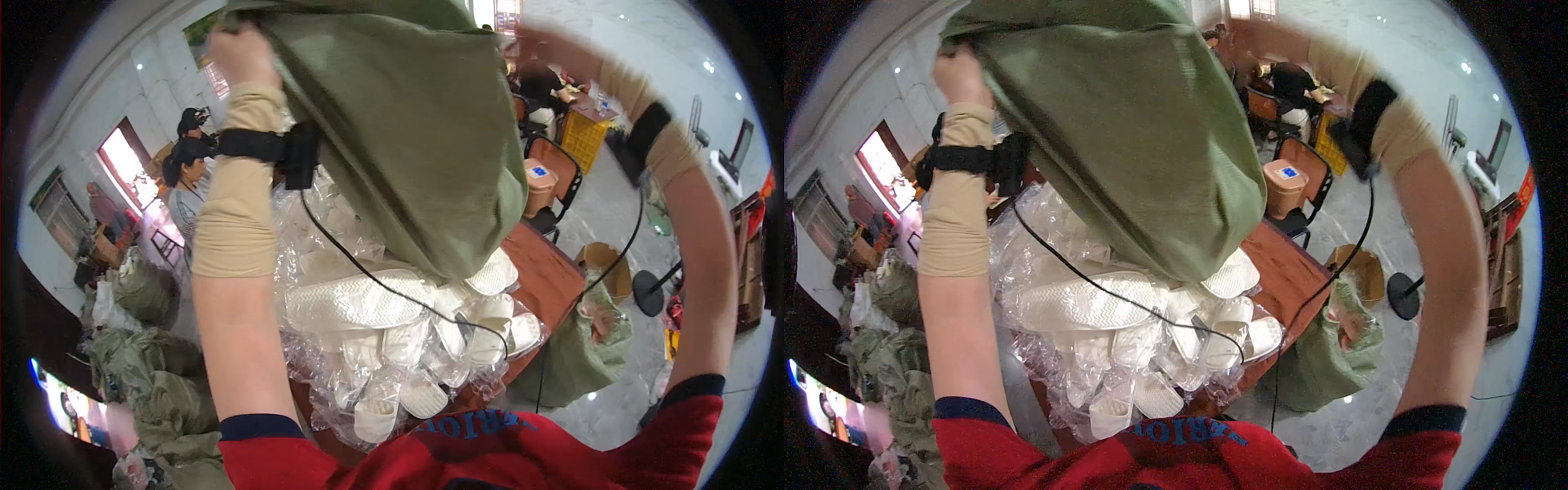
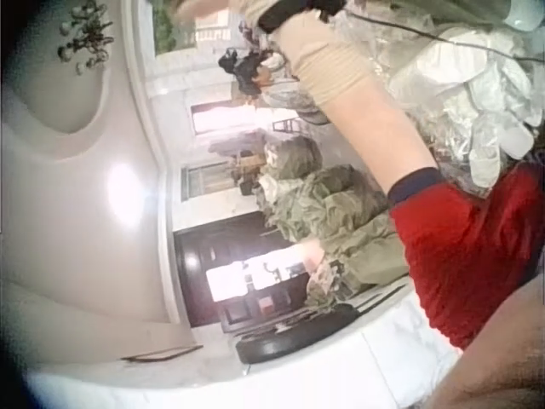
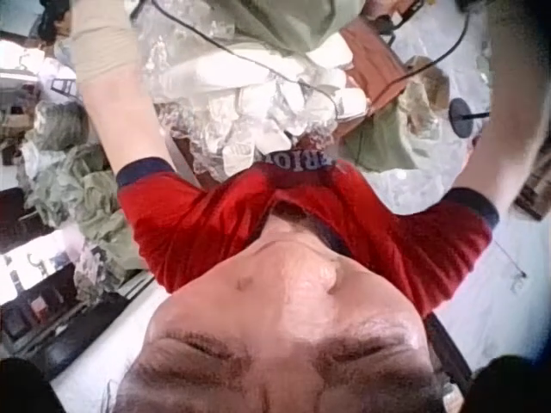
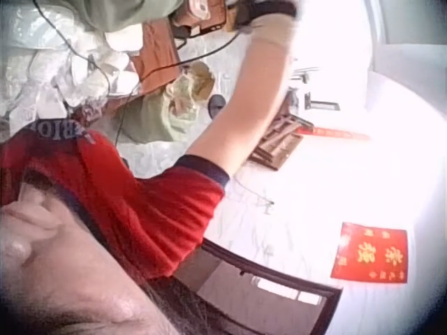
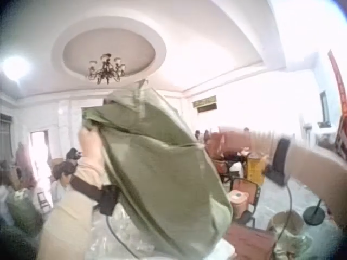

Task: Organizing and bagging white shoe insoles and outsoles in a manufacturing setting.

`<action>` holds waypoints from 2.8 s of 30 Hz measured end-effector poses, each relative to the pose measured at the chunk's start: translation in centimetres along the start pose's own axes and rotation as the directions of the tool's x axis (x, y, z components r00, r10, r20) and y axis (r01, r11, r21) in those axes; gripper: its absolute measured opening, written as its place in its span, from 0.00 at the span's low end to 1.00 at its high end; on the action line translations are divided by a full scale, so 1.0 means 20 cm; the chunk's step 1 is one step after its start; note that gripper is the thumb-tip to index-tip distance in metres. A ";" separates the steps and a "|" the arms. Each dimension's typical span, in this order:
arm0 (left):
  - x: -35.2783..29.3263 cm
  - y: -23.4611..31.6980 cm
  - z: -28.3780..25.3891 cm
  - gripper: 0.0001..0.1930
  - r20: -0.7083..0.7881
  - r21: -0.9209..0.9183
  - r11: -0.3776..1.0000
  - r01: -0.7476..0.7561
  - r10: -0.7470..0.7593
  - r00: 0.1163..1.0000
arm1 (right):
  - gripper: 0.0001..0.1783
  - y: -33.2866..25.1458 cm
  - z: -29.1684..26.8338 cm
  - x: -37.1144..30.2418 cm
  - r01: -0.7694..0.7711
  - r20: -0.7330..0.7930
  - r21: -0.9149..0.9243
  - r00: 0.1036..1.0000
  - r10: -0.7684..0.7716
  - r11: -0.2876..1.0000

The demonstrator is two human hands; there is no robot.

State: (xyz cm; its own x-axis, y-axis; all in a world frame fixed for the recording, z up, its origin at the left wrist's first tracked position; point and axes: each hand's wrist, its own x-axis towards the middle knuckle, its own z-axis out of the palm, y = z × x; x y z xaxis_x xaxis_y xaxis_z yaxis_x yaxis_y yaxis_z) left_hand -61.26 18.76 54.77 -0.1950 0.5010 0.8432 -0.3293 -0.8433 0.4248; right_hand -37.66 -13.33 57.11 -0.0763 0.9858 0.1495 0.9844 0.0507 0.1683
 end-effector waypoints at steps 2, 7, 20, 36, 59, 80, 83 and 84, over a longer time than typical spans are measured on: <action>0.07 0.13 0.10 0.13 -0.015 -0.247 0.969 -0.001 -0.003 1.000 | 0.44 0.02 0.57 -0.30 -0.116 -0.082 0.325 0.985 0.150 0.938; 0.29 0.18 0.07 0.17 0.097 0.138 0.988 -0.072 0.059 0.994 | 0.32 -0.38 1.34 -0.09 -0.106 -0.324 0.633 0.863 0.387 0.767; 0.54 0.03 -0.30 0.33 0.643 0.757 -0.112 -0.643 -0.045 0.765 | 0.16 -0.67 0.81 0.23 0.650 -0.779 0.466 0.623 -0.070 0.600; -0.31 -0.41 -0.64 0.35 0.944 0.326 0.182 -0.928 -0.114 0.310 | 0.36 0.08 2.50 0.07 -0.706 0.316 0.678 0.529 0.787 0.202; -1.36 0.14 -0.66 0.12 0.863 0.408 0.606 -0.683 -0.501 0.071 | 0.40 0.10 2.54 -0.16 -0.204 -0.045 0.950 0.659 0.751 0.236; 0.57 0.30 -2.01 0.13 0.664 0.466 0.884 0.037 -0.378 0.645 | 0.34 0.05 2.48 -0.23 -0.333 0.123 0.935 0.624 0.772 0.120; 0.23 0.26 -2.26 0.14 0.627 0.524 0.848 0.076 -0.445 0.639 | 0.34 0.04 2.43 -0.28 -0.353 0.228 0.935 0.569 0.790 -0.016; 0.23 0.26 -2.30 0.14 0.614 0.544 0.835 0.079 -0.460 0.642 | 0.34 0.05 2.45 -0.28 -0.351 0.223 0.936 0.579 0.784 -0.008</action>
State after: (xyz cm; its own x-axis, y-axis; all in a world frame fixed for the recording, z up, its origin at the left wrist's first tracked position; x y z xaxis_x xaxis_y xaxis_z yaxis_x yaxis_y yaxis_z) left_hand -106.39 25.53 45.66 0.5931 0.5899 0.5479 0.2122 -0.7710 0.6004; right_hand -28.45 -10.95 8.74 0.7634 0.6459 0.0010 0.1672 -0.1962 -0.9662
